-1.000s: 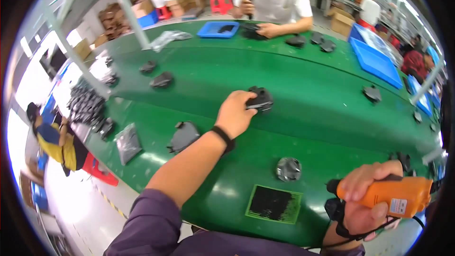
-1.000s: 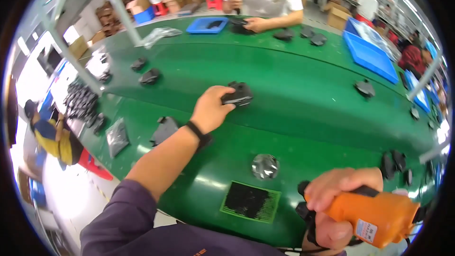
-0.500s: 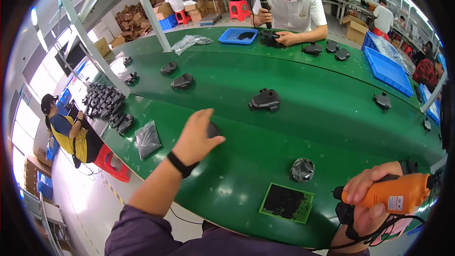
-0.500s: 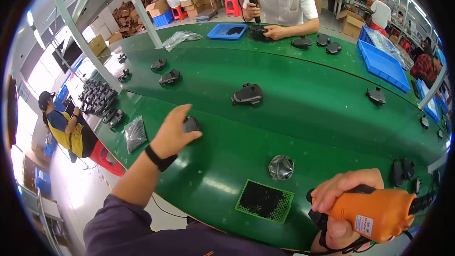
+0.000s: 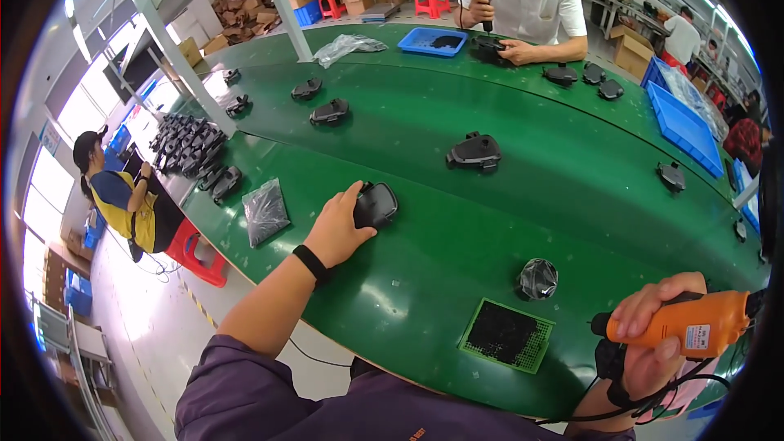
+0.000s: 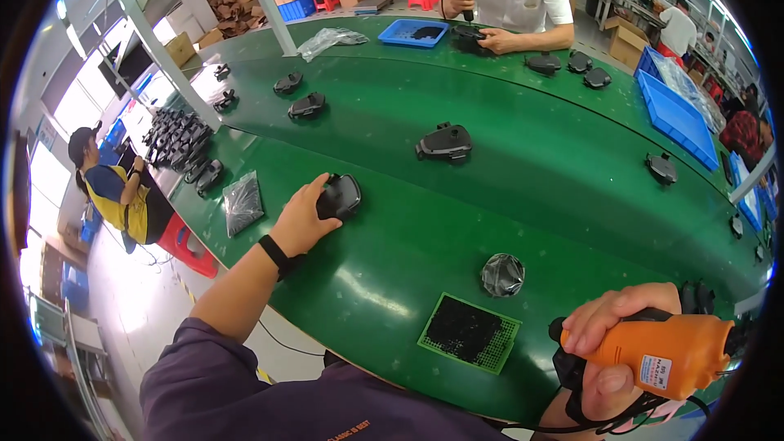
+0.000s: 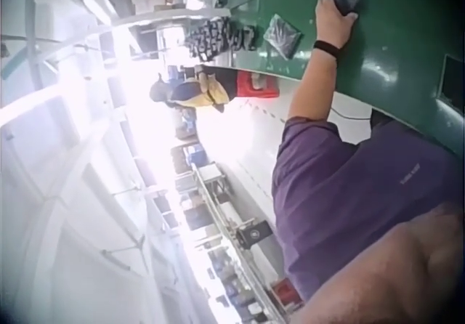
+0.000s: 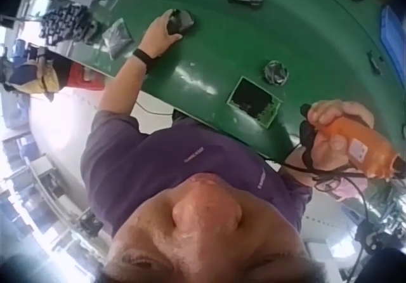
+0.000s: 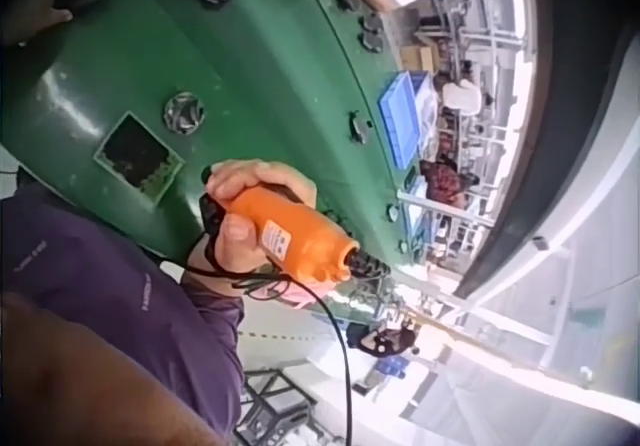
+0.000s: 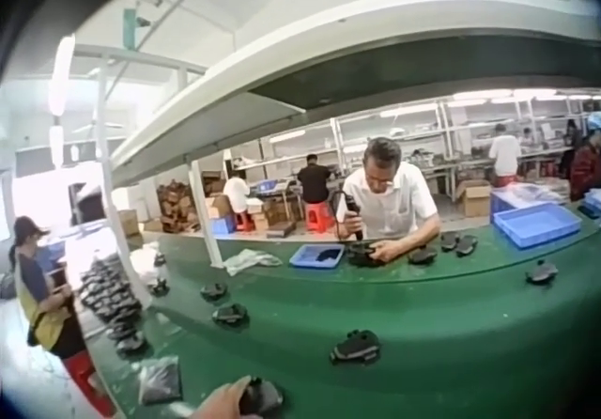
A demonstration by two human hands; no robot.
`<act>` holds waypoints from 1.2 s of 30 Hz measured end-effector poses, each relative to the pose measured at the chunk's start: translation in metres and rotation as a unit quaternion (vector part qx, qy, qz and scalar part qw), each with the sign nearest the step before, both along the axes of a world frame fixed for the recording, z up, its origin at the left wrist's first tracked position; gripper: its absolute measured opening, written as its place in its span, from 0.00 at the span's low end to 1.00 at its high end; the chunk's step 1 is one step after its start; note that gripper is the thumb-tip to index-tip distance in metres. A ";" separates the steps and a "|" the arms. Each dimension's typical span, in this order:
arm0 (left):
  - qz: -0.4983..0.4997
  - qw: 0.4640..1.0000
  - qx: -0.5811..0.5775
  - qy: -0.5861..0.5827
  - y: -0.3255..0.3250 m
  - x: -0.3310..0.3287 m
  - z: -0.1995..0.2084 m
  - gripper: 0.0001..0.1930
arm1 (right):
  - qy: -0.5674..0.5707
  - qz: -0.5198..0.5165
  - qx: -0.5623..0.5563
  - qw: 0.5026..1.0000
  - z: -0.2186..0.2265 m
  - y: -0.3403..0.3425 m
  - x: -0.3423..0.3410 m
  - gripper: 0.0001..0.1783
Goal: The person picks up a car phone mount, places a screw into a hole by hand, and drives it in using an electric screwdriver. This process is repeated for several more mounts, which are then placed back onto the assembly line.
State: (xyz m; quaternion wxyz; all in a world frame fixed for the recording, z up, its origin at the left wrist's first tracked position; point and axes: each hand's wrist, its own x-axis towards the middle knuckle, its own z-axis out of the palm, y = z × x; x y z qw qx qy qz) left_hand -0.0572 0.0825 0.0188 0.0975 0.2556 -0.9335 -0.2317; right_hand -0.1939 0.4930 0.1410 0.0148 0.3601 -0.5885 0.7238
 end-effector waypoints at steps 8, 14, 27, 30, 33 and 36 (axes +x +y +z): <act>-0.016 0.999 0.036 0.011 -0.017 0.021 0.022 0.45 | -0.009 0.011 -0.022 1.000 -0.004 0.009 -0.003 0.38; 0.006 0.989 -0.147 -0.016 -0.121 0.016 0.056 0.35 | 0.007 0.000 -0.019 1.000 -0.011 0.008 -0.011 0.36; 0.258 0.953 -0.146 -0.060 -0.323 -0.110 -0.030 0.39 | 0.013 -0.013 -0.054 0.998 -0.025 -0.010 -0.026 0.33; 0.185 0.971 -0.147 0.024 -0.346 -0.121 -0.046 0.42 | 0.008 -0.012 -0.059 0.998 -0.031 -0.012 -0.030 0.33; 0.177 0.979 -0.091 -0.049 -0.326 -0.146 -0.043 0.43 | 0.000 -0.040 -0.058 0.998 -0.038 -0.014 -0.034 0.33; 0.159 0.979 -0.032 -0.126 -0.319 -0.139 -0.022 0.43 | 0.004 -0.067 -0.069 0.995 -0.043 -0.016 -0.041 0.33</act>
